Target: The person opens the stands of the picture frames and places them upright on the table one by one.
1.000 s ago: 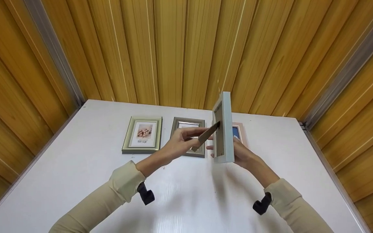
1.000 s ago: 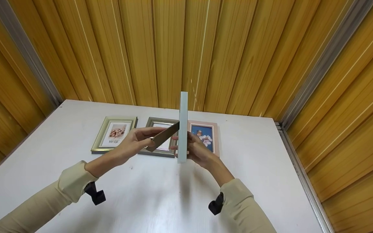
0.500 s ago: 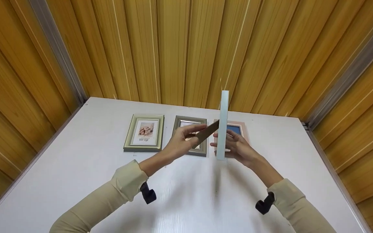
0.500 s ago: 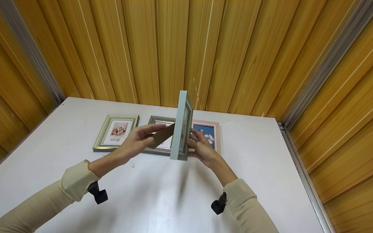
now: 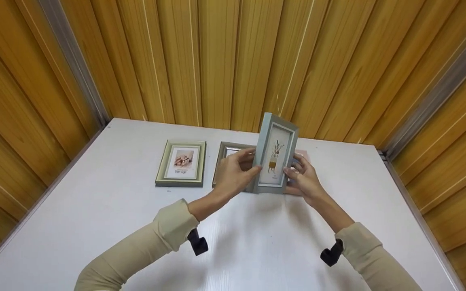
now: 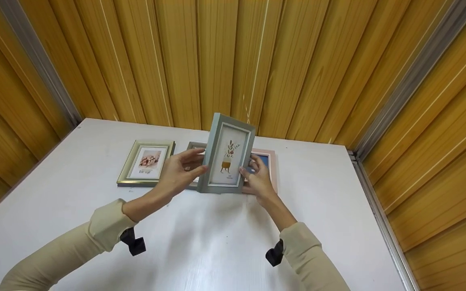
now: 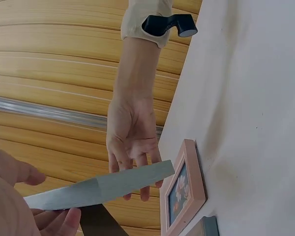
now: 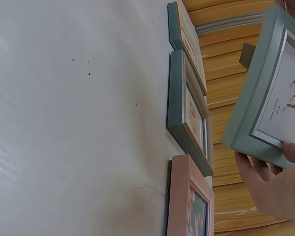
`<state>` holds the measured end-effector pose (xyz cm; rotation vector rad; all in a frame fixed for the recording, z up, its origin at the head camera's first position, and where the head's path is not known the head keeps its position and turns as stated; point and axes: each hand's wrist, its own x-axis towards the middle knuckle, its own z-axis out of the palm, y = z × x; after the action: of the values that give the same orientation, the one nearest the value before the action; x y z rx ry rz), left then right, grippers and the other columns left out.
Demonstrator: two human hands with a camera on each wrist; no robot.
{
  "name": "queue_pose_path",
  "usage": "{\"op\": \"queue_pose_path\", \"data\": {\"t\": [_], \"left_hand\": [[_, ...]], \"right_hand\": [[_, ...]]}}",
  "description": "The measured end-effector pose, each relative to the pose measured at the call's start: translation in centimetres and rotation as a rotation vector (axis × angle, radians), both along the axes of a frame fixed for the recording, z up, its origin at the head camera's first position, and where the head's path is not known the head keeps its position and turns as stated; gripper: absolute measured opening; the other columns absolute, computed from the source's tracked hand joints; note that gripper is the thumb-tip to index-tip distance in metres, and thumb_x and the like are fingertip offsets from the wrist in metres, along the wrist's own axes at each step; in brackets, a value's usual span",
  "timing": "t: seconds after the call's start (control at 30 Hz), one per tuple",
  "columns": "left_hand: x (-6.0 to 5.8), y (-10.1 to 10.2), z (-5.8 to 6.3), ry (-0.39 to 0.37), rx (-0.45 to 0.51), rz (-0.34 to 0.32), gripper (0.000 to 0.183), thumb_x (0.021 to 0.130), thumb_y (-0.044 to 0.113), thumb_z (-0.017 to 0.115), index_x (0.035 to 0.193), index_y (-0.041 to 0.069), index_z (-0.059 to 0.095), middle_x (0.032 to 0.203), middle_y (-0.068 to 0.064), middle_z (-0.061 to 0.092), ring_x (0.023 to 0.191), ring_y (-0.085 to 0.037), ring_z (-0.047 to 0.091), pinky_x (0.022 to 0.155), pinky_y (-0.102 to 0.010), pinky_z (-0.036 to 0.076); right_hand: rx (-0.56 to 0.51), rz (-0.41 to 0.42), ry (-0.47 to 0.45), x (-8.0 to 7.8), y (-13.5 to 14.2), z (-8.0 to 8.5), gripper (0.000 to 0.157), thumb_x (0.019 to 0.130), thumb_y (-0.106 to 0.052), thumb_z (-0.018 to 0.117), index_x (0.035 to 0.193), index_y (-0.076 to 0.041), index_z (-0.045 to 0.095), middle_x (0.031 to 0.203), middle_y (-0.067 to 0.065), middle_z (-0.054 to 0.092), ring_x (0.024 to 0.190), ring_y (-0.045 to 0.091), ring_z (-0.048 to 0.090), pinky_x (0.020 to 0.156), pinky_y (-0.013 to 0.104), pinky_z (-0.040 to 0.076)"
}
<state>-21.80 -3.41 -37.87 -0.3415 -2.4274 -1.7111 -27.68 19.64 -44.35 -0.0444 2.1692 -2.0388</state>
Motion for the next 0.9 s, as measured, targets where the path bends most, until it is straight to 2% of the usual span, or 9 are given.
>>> {"op": "queue_pose_path", "data": {"t": [0.17,0.27,0.33,0.43,0.53,0.63,0.77,0.87,0.9], "left_hand": [[-0.9,0.8,-0.2,-0.007,-0.027,0.064,0.051,0.088,0.005,0.077,0.137,0.007,0.063,0.121,-0.014,0.075,0.104,-0.028,0.076,0.091,-0.045,0.061],[-1.6,1.1,-0.8,0.013,-0.041,0.074,0.048,0.089,0.005,0.076,0.136,0.008,0.064,0.12,-0.013,0.075,0.104,-0.026,0.076,0.092,-0.043,0.061],[-2.1,1.3,-1.2,0.015,-0.034,0.076,0.047,0.09,0.003,0.073,0.136,0.009,0.064,0.119,-0.013,0.075,0.104,-0.025,0.075,0.092,-0.042,0.061],[-2.9,1.8,-1.8,0.011,-0.027,0.079,0.049,0.091,0.002,0.07,0.138,0.009,0.063,0.117,-0.012,0.075,0.101,-0.024,0.074,0.089,-0.039,0.061],[-3.8,2.5,-2.3,0.009,-0.028,0.086,0.05,0.09,0.001,0.069,0.139,0.009,0.063,0.116,-0.012,0.076,0.097,-0.023,0.073,0.086,-0.038,0.061],[-4.9,3.6,-2.6,0.016,-0.02,0.088,0.05,0.088,-0.001,0.068,0.138,0.009,0.064,0.116,-0.012,0.076,0.098,-0.022,0.073,0.085,-0.034,0.06],[-6.3,5.5,-2.6,0.021,0.015,0.076,0.051,0.086,-0.004,0.065,0.135,0.009,0.066,0.115,-0.011,0.076,0.098,-0.022,0.074,0.084,-0.029,0.059],[-7.2,7.1,-2.3,0.01,0.057,0.064,0.055,0.084,-0.006,0.063,0.137,0.007,0.063,0.12,-0.013,0.073,0.104,-0.025,0.073,0.088,-0.03,0.06],[-7.5,7.8,-2.2,-0.004,0.08,0.041,0.058,0.084,-0.006,0.063,0.14,0.006,0.059,0.126,-0.014,0.071,0.11,-0.026,0.071,0.093,-0.032,0.059]], "right_hand": [[0.043,-0.064,0.06,0.1,0.6,0.9,0.064,0.102,-0.003,0.056,0.16,-0.008,0.029,0.157,0.019,0.041,0.141,0.036,0.05,0.111,0.052,0.047],[0.07,-0.079,0.084,0.2,1.2,1.3,0.062,0.102,-0.003,0.056,0.159,-0.005,0.03,0.157,0.019,0.041,0.142,0.039,0.05,0.109,0.051,0.049],[0.091,-0.093,0.089,0.3,1.7,1.5,0.062,0.102,-0.005,0.057,0.158,-0.004,0.032,0.156,0.019,0.042,0.136,0.034,0.055,0.108,0.049,0.05],[0.126,-0.118,0.101,0.4,2.4,1.7,0.06,0.101,-0.006,0.059,0.156,-0.003,0.037,0.149,0.018,0.047,0.119,0.018,0.064,0.103,0.042,0.056],[0.143,-0.152,0.123,0.5,3.3,2.0,0.059,0.1,-0.006,0.062,0.154,-0.002,0.04,0.142,0.016,0.051,0.104,0.004,0.066,0.093,0.034,0.06],[0.144,-0.205,0.15,0.6,4.1,2.3,0.059,0.098,-0.003,0.064,0.153,-0.001,0.041,0.136,0.013,0.054,0.097,0.0,0.067,0.087,0.028,0.061],[0.16,-0.301,0.174,0.6,5.0,2.8,0.059,0.098,-0.001,0.062,0.154,-0.003,0.041,0.136,0.012,0.054,0.097,0.0,0.067,0.087,0.025,0.061],[0.184,-0.374,0.195,0.3,5.4,3.2,0.058,0.1,-0.002,0.06,0.154,-0.005,0.041,0.142,0.015,0.052,0.108,0.01,0.067,0.09,0.023,0.059],[0.2,-0.408,0.211,0.2,5.6,3.2,0.057,0.1,-0.002,0.06,0.154,-0.005,0.042,0.143,0.016,0.052,0.112,0.015,0.066,0.091,0.022,0.059]]}}
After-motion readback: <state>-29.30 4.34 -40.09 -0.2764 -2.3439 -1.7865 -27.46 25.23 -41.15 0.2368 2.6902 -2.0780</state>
